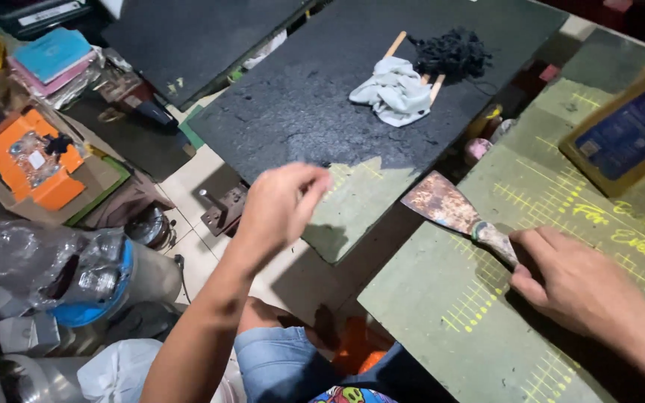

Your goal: Scraping and wiping ink residue from a screen printing platen using a scraper and a cloth

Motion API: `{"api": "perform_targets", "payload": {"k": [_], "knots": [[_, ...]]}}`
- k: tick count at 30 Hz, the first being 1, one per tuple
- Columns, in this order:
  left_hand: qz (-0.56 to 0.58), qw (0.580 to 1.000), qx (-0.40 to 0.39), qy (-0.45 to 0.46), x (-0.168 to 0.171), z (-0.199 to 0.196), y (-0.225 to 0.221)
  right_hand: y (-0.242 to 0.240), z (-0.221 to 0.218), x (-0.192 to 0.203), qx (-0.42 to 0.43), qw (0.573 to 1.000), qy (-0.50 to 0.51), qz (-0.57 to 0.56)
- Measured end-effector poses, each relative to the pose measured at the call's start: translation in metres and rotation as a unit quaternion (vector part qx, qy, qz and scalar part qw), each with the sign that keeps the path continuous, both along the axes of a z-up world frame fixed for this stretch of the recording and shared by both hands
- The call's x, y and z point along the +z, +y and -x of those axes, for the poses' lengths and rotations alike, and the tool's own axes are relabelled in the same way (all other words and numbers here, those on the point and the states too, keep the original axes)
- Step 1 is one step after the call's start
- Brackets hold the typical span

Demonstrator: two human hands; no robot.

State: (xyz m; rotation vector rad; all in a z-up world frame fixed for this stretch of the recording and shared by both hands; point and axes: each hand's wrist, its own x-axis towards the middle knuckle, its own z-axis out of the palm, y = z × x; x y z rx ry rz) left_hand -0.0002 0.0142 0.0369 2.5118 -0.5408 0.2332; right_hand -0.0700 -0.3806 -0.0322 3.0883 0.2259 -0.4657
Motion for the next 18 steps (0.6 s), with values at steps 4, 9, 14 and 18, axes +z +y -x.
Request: {"api": "perform_targets", "payload": {"k": [4,9,14,18], "knots": [[-0.034,0.998,0.027,0.056,0.016,-0.042,0.003,0.002,0.003,0.004,-0.005,1.0,-0.001,-0.017],[-0.163,0.966,0.003,0.201,0.016,-0.054,0.017,-0.008,0.004,-0.008,0.015,0.999,-0.028,-0.03],[-0.26,0.949,0.023,0.174,-0.023,-0.056,0.031,-0.001,-0.001,-0.002,-0.011,1.0,0.004,-0.002],[-0.381,0.919,0.055,0.084,-0.012,-0.043,0.026,0.011,0.005,0.031,0.027,0.995,-0.041,0.092]]}}
